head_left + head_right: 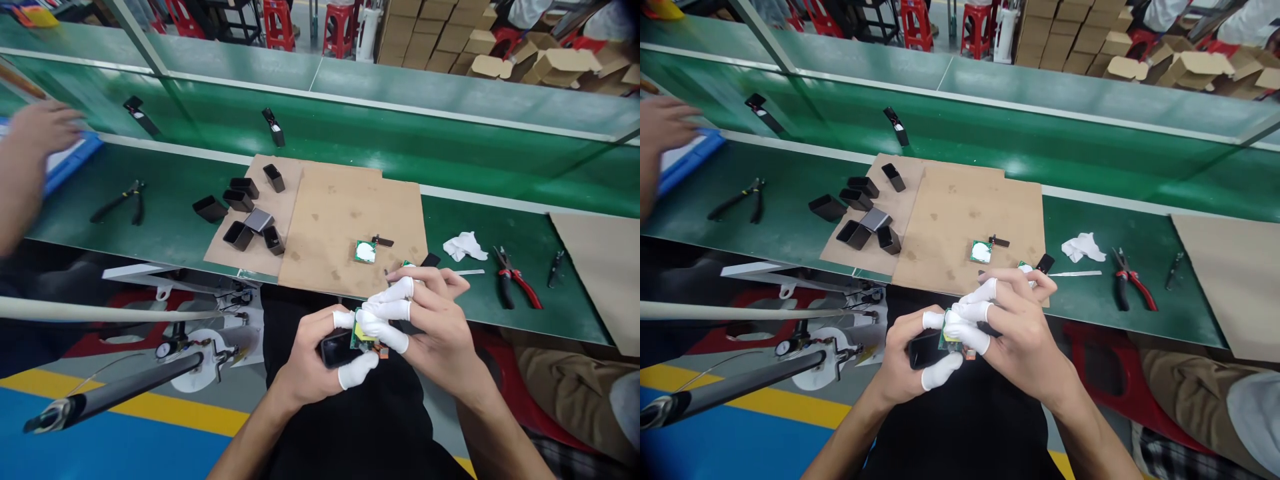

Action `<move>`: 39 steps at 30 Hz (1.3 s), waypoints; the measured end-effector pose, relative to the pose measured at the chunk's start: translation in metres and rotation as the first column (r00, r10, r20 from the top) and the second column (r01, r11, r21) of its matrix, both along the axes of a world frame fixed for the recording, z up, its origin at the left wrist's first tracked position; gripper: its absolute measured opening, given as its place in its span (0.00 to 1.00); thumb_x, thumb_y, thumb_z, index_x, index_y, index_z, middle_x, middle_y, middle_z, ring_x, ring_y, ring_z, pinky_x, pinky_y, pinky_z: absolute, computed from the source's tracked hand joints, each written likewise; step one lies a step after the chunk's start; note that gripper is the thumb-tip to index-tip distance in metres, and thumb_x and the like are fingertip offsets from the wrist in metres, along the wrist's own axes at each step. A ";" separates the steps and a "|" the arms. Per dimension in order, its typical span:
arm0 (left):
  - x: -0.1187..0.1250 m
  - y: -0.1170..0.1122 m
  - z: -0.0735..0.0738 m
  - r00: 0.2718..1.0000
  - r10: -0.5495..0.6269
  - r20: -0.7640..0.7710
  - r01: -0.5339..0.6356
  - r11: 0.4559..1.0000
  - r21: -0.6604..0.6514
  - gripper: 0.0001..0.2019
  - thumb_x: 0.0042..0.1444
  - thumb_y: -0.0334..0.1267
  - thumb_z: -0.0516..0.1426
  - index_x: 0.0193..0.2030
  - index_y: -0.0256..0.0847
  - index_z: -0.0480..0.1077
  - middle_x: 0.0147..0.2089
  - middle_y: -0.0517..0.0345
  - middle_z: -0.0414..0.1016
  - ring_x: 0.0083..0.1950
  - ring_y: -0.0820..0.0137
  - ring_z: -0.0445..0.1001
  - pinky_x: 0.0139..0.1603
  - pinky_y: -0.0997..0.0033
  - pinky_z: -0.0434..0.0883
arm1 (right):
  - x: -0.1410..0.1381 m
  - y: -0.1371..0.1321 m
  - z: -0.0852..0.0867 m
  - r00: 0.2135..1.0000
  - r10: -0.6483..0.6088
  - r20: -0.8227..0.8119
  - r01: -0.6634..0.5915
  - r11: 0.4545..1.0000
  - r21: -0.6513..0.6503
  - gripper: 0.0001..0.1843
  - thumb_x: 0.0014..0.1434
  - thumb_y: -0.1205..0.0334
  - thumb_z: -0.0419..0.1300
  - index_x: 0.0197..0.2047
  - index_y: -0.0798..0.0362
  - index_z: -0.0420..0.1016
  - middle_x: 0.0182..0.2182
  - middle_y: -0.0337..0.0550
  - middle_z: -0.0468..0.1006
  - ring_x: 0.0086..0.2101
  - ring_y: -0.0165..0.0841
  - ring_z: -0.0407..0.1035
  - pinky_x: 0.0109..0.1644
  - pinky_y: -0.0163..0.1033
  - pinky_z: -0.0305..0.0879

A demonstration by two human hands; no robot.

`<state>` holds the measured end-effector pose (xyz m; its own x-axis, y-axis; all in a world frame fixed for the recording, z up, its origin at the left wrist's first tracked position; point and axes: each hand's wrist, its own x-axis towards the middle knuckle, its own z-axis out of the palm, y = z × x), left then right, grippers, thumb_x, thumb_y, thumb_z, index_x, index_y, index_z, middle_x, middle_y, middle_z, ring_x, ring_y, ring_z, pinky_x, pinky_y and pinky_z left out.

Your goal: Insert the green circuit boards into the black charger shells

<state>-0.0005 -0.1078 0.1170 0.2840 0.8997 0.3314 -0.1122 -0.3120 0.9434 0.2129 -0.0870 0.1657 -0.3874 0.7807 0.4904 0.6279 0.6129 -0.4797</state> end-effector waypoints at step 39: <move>0.003 -0.003 0.010 0.960 0.235 -0.149 -0.215 0.967 0.138 0.09 0.59 0.30 0.67 0.45 0.41 0.75 0.35 0.60 0.76 0.31 0.73 0.73 0.32 0.74 0.72 | 0.009 -0.011 0.008 0.998 -0.060 0.013 0.060 0.998 0.021 0.16 0.73 0.59 0.65 0.62 0.42 0.81 0.62 0.47 0.82 0.65 0.55 0.69 0.63 0.61 0.56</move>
<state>0.0021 -0.1112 0.1270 0.1377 0.9034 0.4060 0.1262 -0.4226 0.8975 0.2222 -0.0982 0.1740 -0.3468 0.7925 0.5017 0.6701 0.5836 -0.4586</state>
